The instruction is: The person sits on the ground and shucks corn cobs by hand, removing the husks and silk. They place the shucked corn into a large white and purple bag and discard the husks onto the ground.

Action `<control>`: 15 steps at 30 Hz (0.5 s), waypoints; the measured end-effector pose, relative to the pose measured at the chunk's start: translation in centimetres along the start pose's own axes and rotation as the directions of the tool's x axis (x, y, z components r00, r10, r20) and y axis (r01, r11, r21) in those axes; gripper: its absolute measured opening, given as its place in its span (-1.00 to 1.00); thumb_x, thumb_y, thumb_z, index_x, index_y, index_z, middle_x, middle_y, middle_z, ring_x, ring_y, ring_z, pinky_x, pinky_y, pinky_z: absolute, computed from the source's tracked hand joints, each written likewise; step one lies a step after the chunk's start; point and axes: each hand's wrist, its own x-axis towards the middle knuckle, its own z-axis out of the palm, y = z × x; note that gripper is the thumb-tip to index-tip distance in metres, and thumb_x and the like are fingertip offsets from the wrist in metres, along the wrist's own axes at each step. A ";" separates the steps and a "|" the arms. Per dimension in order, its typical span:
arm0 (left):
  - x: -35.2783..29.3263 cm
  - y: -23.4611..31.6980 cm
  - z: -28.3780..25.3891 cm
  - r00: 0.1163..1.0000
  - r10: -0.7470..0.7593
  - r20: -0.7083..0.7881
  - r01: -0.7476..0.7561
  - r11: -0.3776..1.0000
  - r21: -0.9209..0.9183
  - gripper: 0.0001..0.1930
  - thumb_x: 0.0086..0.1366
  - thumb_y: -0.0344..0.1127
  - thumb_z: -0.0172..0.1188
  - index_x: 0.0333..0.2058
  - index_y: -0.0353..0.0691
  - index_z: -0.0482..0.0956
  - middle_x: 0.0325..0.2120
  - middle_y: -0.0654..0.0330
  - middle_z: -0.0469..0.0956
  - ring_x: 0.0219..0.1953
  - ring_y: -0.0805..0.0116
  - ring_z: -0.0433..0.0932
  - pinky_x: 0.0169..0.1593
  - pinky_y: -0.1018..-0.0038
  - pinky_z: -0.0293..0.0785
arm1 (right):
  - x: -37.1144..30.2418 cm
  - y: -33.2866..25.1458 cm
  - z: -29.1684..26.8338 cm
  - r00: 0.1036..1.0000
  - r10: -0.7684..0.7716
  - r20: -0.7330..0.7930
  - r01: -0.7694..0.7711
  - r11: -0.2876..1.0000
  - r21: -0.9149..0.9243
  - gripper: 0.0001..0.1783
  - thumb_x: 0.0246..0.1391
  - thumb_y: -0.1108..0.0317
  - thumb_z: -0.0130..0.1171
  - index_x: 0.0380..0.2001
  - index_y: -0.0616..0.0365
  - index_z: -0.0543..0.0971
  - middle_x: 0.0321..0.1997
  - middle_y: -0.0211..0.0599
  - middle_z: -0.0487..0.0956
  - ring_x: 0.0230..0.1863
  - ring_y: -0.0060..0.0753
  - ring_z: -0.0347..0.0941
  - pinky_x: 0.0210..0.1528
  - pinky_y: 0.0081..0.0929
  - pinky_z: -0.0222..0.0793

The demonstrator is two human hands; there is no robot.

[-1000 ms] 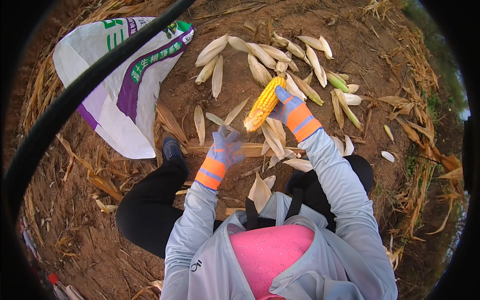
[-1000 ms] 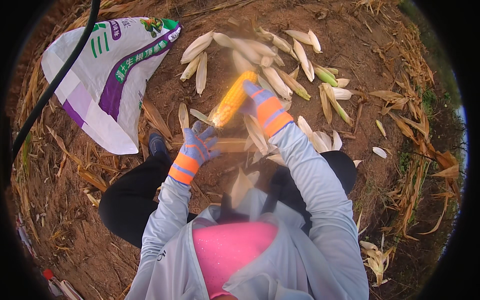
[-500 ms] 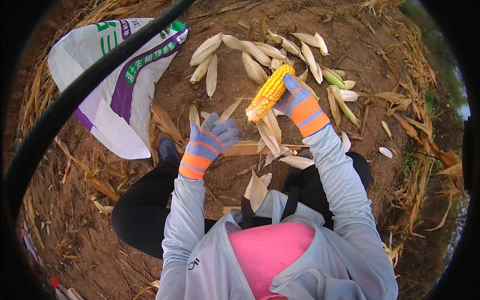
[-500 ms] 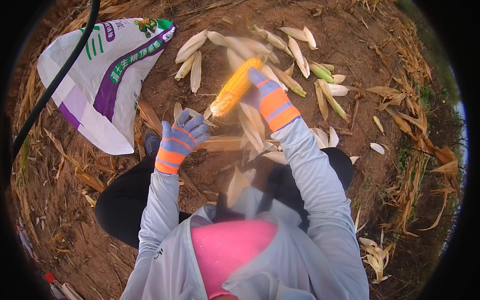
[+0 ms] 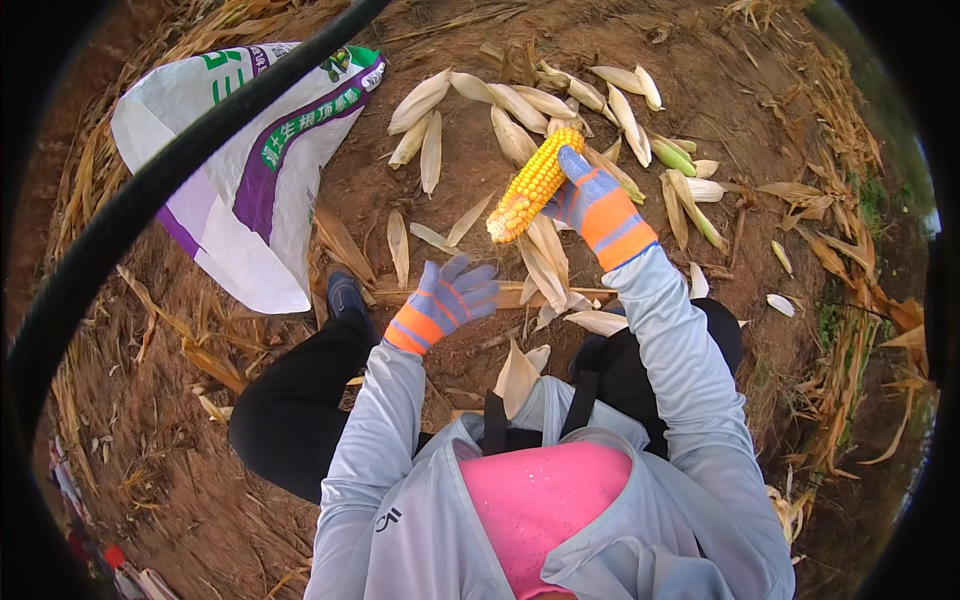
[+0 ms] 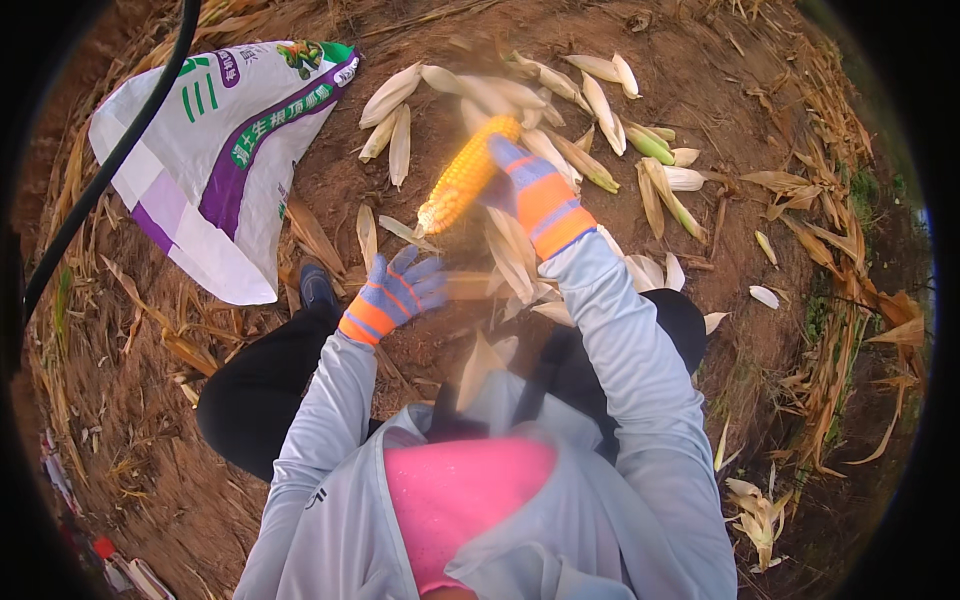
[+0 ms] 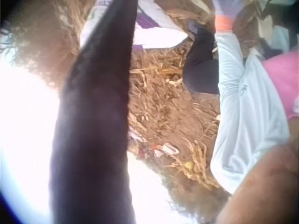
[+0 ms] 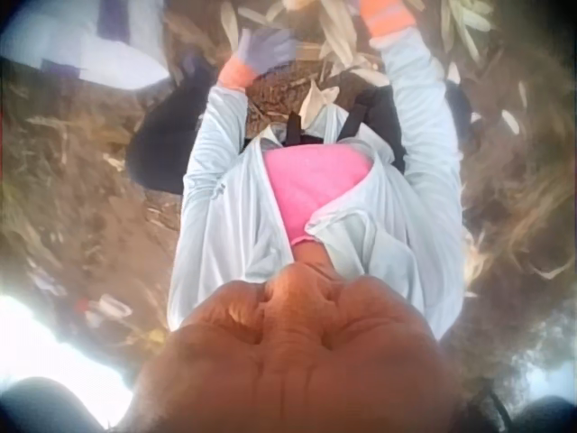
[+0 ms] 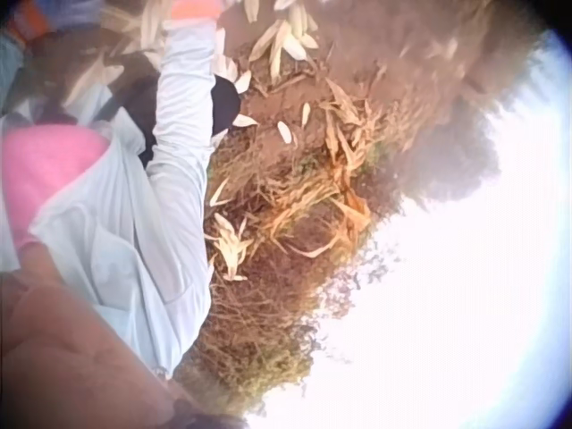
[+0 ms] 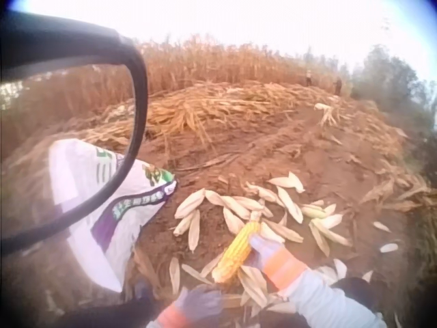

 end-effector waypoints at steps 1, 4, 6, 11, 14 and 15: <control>0.4 -3.2 0.7 0.997 -0.080 -0.007 0.079 0.961 0.265 -0.37 0.13 0.10 -0.09 0.07 -0.19 0.12 -0.03 -0.02 0.29 -0.04 0.06 0.33 -0.01 0.18 0.21 | 0.5 0.6 -0.2 1.000 0.005 0.016 -0.005 1.000 -0.002 -0.58 0.00 0.16 0.01 -0.10 0.15 0.35 -0.13 -0.30 0.37 -0.12 -0.39 0.31 -0.13 -0.34 0.34; 0.2 -5.9 1.9 0.977 -0.211 -0.026 0.153 0.615 0.773 -0.43 0.17 0.09 -0.16 0.07 -0.13 0.16 0.00 0.01 0.27 0.00 0.03 0.29 0.05 0.19 0.15 | 0.7 0.7 0.0 1.000 0.024 0.001 -0.024 0.997 -0.069 -0.57 -0.02 0.13 0.04 -0.15 0.19 0.38 -0.16 -0.32 0.41 -0.18 -0.44 0.34 -0.15 -0.44 0.34; -0.7 -3.2 2.0 0.993 -0.071 0.094 -0.007 0.764 0.645 -0.49 0.16 0.05 -0.12 -0.02 -0.16 0.31 -0.05 0.00 0.32 -0.02 -0.01 0.29 0.04 0.33 0.18 | 0.3 0.8 0.1 1.000 0.020 -0.007 -0.021 0.986 -0.164 -0.57 -0.03 0.11 0.05 -0.16 0.19 0.39 -0.21 -0.33 0.43 -0.23 -0.47 0.37 -0.18 -0.46 0.35; -4.5 5.5 -1.8 0.658 0.487 -0.574 -0.050 0.789 0.612 -0.67 0.11 -0.15 0.04 -0.22 -0.25 0.44 -0.31 0.01 0.46 -0.28 0.07 0.44 -0.18 0.39 0.33 | 1.1 2.1 -0.3 0.998 0.019 -0.052 -0.031 0.969 -0.246 -0.44 -0.11 0.02 0.10 -0.20 0.31 0.40 -0.26 -0.28 0.45 -0.33 -0.52 0.36 -0.27 -0.59 0.28; -7.2 9.2 -2.3 0.378 0.582 -0.720 -0.405 0.803 0.437 -0.83 0.06 -0.40 0.08 -0.33 -0.29 0.48 -0.44 0.02 0.45 -0.36 0.07 0.42 -0.27 0.38 0.33 | 1.6 3.0 -0.8 0.996 -0.048 -0.075 0.013 0.911 -0.412 -0.40 -0.12 -0.02 0.10 -0.20 0.34 0.40 -0.26 -0.27 0.45 -0.30 -0.49 0.35 -0.24 -0.58 0.26; -8.1 10.0 -2.4 0.316 0.619 -0.719 -0.437 0.767 0.469 -0.81 0.04 -0.41 0.10 -0.32 -0.29 0.47 -0.43 0.03 0.44 -0.35 0.08 0.41 -0.27 0.38 0.33 | 1.8 3.6 -0.6 0.994 -0.038 -0.104 -0.013 0.892 -0.453 -0.37 -0.14 -0.04 0.10 -0.20 0.37 0.39 -0.25 -0.23 0.45 -0.26 -0.46 0.33 -0.20 -0.56 0.24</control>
